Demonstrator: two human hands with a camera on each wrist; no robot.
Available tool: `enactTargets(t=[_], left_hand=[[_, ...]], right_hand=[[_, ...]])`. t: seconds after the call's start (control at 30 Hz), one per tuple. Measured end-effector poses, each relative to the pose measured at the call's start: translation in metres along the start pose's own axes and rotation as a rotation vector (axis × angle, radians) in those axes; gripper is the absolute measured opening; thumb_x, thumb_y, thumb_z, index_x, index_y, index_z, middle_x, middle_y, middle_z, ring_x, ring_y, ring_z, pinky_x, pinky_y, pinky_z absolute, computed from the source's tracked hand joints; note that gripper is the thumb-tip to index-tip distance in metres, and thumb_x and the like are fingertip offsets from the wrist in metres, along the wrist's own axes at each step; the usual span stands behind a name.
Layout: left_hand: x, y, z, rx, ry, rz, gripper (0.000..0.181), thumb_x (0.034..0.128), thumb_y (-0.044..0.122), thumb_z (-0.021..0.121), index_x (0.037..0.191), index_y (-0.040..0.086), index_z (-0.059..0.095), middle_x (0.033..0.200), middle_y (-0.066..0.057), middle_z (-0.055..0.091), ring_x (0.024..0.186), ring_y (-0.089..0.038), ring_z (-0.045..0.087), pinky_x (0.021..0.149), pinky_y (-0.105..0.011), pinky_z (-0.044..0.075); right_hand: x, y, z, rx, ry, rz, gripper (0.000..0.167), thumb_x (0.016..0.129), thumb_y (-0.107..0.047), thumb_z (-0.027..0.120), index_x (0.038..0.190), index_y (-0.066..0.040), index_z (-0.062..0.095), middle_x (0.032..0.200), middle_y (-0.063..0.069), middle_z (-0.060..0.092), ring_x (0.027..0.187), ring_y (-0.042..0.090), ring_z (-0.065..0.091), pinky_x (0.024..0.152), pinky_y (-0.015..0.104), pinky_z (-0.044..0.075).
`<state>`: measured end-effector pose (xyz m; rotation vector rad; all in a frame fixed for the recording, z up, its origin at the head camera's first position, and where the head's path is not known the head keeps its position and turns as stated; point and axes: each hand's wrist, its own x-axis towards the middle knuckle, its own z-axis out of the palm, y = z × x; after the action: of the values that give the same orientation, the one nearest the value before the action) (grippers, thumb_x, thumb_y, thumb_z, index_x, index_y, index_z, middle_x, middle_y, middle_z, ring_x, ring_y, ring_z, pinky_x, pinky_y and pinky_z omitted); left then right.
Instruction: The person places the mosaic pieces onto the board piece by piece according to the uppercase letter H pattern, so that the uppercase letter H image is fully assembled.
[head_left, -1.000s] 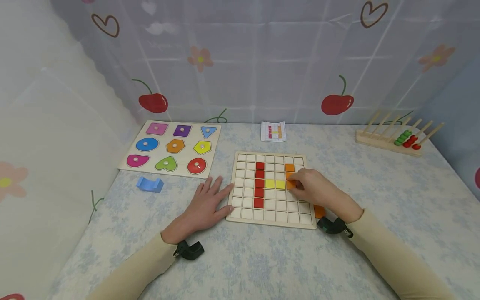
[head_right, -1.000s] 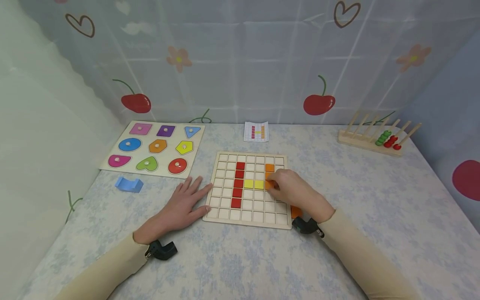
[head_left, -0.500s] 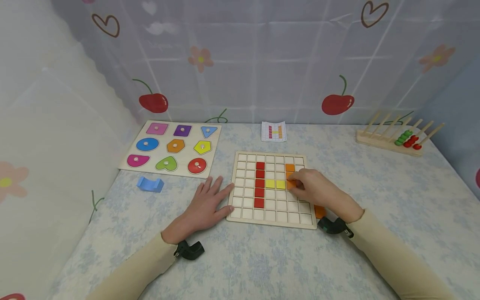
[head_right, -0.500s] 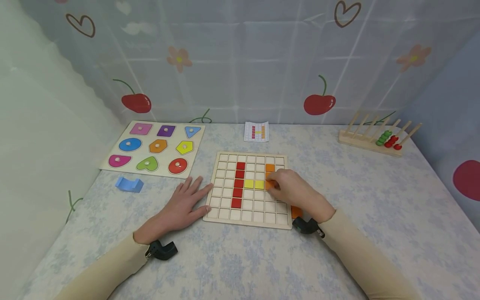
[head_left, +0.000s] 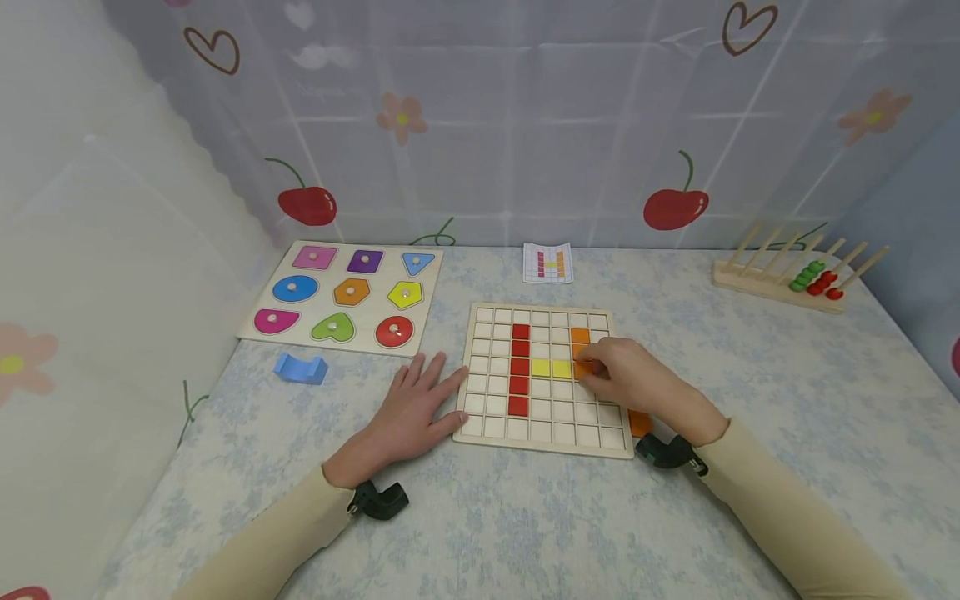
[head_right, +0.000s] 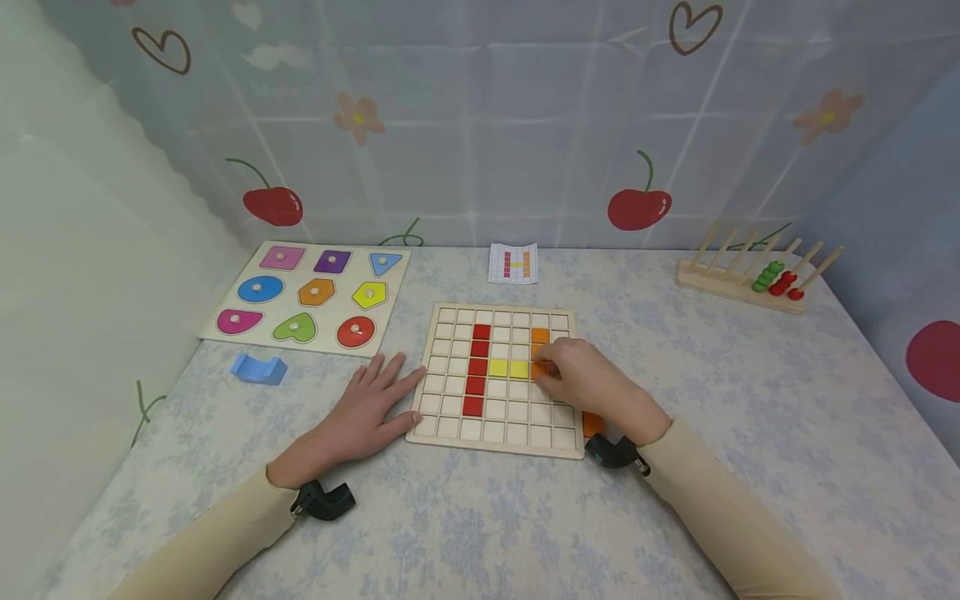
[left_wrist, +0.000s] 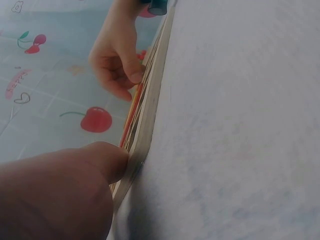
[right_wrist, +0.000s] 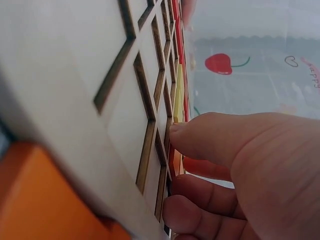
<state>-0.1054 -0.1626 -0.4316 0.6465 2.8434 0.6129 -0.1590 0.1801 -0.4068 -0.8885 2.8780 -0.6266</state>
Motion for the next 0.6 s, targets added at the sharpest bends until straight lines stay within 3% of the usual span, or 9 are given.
enactTargets(t=[0.6], left_hand=[[0.0005, -0.0013, 0.0005, 0.010, 0.006, 0.005, 0.066, 0.1005, 0.041, 0.058, 0.158, 0.016, 0.040, 0.168, -0.024, 0.023, 0.156, -0.052, 0.010, 0.123, -0.068, 0.013]], right_hand=[[-0.0010, 0.0011, 0.0029, -0.011, 0.032, -0.040, 0.015, 0.091, -0.009, 0.075, 0.105, -0.002, 0.076, 0.085, 0.005, 0.068, 0.072, 0.011, 0.048, 0.065, 0.027, 0.042]])
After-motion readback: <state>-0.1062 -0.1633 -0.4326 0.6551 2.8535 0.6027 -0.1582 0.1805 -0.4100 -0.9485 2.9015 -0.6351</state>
